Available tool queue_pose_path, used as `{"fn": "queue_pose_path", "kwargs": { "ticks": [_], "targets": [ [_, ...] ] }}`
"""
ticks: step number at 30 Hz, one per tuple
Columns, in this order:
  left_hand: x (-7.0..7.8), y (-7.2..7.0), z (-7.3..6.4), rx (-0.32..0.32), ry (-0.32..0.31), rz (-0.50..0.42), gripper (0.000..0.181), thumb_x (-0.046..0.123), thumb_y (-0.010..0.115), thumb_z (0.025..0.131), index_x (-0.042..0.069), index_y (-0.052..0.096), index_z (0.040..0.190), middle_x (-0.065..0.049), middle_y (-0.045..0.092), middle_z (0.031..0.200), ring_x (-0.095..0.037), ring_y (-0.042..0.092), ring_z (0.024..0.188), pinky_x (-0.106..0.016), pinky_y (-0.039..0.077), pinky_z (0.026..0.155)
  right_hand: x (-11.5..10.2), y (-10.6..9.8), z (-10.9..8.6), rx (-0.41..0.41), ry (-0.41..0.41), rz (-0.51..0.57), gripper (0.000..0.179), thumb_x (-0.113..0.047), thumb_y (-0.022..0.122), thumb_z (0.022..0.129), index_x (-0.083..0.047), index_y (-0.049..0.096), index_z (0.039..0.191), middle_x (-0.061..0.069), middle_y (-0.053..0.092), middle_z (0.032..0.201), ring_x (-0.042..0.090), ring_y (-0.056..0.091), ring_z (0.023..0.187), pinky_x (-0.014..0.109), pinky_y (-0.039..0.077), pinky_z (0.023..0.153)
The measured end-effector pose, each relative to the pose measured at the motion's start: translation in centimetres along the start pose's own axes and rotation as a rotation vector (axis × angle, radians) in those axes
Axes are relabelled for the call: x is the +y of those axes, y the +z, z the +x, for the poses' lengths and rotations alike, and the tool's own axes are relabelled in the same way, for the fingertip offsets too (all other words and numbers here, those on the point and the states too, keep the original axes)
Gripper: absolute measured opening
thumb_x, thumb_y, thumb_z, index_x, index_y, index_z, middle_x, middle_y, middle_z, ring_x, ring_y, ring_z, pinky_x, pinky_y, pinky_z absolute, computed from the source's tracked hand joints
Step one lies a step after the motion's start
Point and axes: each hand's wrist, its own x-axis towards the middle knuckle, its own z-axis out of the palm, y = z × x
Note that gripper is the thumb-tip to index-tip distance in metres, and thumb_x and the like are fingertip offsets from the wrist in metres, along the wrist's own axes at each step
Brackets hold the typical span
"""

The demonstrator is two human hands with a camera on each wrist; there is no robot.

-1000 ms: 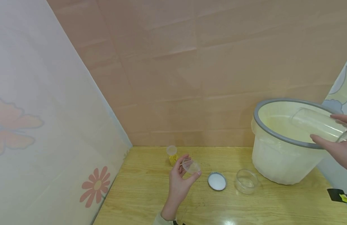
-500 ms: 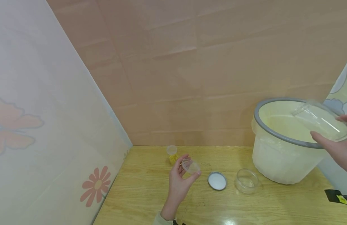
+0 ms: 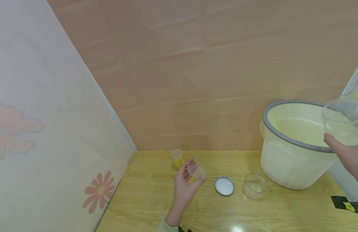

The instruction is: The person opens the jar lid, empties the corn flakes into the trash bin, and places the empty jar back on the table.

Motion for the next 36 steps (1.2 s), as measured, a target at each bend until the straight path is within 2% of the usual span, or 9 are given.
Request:
{"fn": "queue_pose_path", "kwargs": {
  "ticks": [2,5,8,12,16,20,23,30,36],
  "targets": [
    [0.0,0.0,0.0,0.003,0.0,-0.002,0.065,0.014,0.086,0.083,0.012,0.056,0.14,-0.004,0.063,0.131,-0.029,0.062,0.12,-0.04,0.046,0.104,0.0,0.0,0.0,0.015,0.003,-0.003,0.089,-0.075,0.061,0.076,-0.027,0.048,0.15,-0.036,0.035,0.136,0.019,0.039,0.138,0.029,0.024,0.113],
    [0.1,0.0,-0.1,0.009,0.001,-0.003,0.065,0.013,0.086,0.083,0.011,0.056,0.14,-0.005,0.063,0.131,-0.029,0.062,0.119,-0.04,0.046,0.103,-0.2,0.0,-0.3,0.009,0.048,0.008,0.07,-0.043,0.071,0.085,-0.028,0.048,0.149,-0.03,0.036,0.143,0.015,0.035,0.14,0.032,0.022,0.115],
    [0.2,0.0,-0.1,0.018,-0.003,-0.001,0.065,0.013,0.086,0.082,0.009,0.056,0.14,-0.006,0.063,0.13,-0.025,0.063,0.118,-0.039,0.046,0.103,-0.8,0.0,-0.6,0.0,0.091,0.017,0.07,-0.013,0.074,0.084,-0.031,0.051,0.147,-0.029,0.038,0.143,0.012,0.034,0.141,0.034,0.02,0.116],
    [0.2,-0.1,-0.1,0.026,-0.004,-0.001,0.065,0.012,0.086,0.082,0.008,0.056,0.14,-0.006,0.063,0.13,-0.025,0.062,0.118,-0.039,0.046,0.104,-2.5,0.0,-1.0,-0.015,0.129,0.041,0.065,-0.009,0.08,0.081,-0.03,0.061,0.139,-0.035,0.044,0.131,0.002,0.04,0.134,0.029,0.02,0.115],
    [0.2,-0.2,-0.1,0.025,0.002,0.0,0.066,0.012,0.086,0.083,0.008,0.055,0.141,-0.006,0.062,0.131,-0.024,0.061,0.12,-0.04,0.044,0.105,-4.4,0.1,-1.3,-0.04,0.137,0.102,0.063,-0.004,0.087,0.073,-0.022,0.069,0.131,-0.032,0.054,0.12,-0.008,0.047,0.118,0.017,0.028,0.101],
    [0.2,-0.4,-0.1,0.026,0.005,0.008,0.066,0.012,0.086,0.083,0.007,0.055,0.141,-0.006,0.062,0.131,-0.024,0.061,0.121,-0.041,0.044,0.105,-5.8,0.6,-1.8,-0.073,0.086,0.225,0.061,0.005,0.087,0.067,-0.011,0.069,0.123,-0.022,0.061,0.116,-0.002,0.053,0.11,0.016,0.032,0.092],
    [0.2,-0.5,-0.1,0.039,0.011,0.025,0.066,0.013,0.086,0.082,0.006,0.055,0.141,-0.006,0.061,0.133,-0.024,0.061,0.121,-0.041,0.045,0.105,-6.6,0.9,-2.3,-0.111,0.113,0.3,0.06,0.009,0.087,0.066,-0.011,0.067,0.119,-0.016,0.062,0.113,0.003,0.054,0.11,0.016,0.032,0.091],
    [0.3,-0.8,-0.1,0.048,0.021,0.05,0.067,0.013,0.088,0.08,0.01,0.057,0.139,-0.01,0.054,0.13,-0.029,0.056,0.122,-0.039,0.042,0.107,-7.5,1.8,-3.7,-0.203,0.173,0.316,0.068,0.01,0.09,0.062,-0.011,0.063,0.121,-0.006,0.067,0.117,0.006,0.056,0.103,0.013,0.033,0.087],
    [0.2,-1.1,0.0,0.061,0.015,0.088,0.067,0.016,0.09,0.079,0.012,0.059,0.138,-0.01,0.05,0.129,-0.026,0.05,0.123,-0.04,0.042,0.107,-7.7,3.4,-5.1,-0.277,0.127,0.348,0.075,0.014,0.089,0.062,-0.01,0.057,0.125,-0.008,0.065,0.118,0.004,0.056,0.103,0.01,0.038,0.089]
  ]
}}
